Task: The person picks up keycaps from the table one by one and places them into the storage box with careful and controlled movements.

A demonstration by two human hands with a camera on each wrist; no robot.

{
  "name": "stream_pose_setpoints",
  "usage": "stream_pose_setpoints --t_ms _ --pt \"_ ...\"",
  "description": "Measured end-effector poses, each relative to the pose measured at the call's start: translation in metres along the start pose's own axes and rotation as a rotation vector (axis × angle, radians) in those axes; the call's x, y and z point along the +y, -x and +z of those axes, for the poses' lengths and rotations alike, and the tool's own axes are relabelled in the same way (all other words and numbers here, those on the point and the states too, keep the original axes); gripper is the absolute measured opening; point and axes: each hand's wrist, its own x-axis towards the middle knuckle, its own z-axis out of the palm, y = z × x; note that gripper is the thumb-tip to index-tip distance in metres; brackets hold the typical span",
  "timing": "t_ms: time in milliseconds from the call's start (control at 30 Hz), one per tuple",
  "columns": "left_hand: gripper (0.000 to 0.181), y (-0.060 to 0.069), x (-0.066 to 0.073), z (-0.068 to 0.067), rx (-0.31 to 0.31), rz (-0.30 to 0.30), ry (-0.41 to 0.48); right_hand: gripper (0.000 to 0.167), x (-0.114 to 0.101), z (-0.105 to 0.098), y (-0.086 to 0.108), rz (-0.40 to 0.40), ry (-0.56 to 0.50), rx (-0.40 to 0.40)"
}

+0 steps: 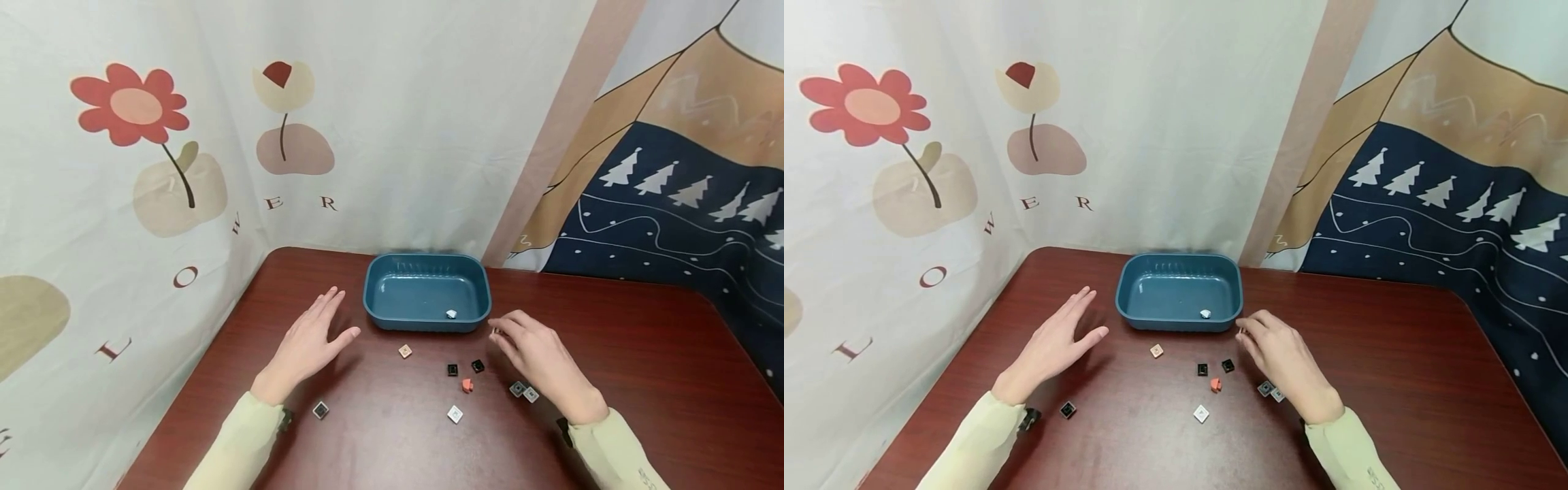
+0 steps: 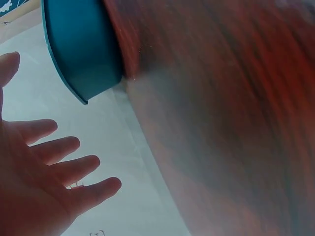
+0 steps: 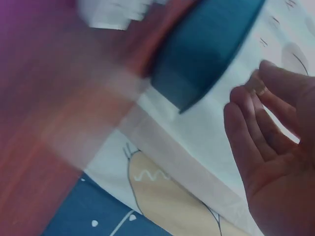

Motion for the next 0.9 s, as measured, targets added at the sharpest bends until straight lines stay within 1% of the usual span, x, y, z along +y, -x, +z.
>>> stream_pose_setpoints --t_ms 100,233,367,500,700,900 --pt "0.084 -0.002 0.003 0.000 -0.006 0.003 0.002 0.029 -0.001 -0.004 -0.008 0.037 -0.016 0.054" --pt "0.086 -0.004 0.006 0.001 -0.014 -0.006 0.007 0.031 -0.003 -0.007 -0.018 0.080 -0.046 0.095" --pt "0.090 -0.006 0.009 0.003 -0.022 -0.010 0.016 0.033 -0.004 -0.006 -0.026 0.082 -0.066 0.132" --pt "0.091 -0.010 0.014 0.004 -0.021 0.007 0.019 0.035 -0.004 -0.002 -0.035 0.082 -0.084 0.154" --pt "0.089 -0.020 0.024 0.006 -0.033 0.024 0.029 0.034 -0.005 0.007 -0.052 0.099 -0.121 0.134" --pt "0.088 -0.032 0.027 0.012 -0.054 0.024 0.032 0.031 -0.001 0.018 -0.069 0.084 -0.102 0.093"
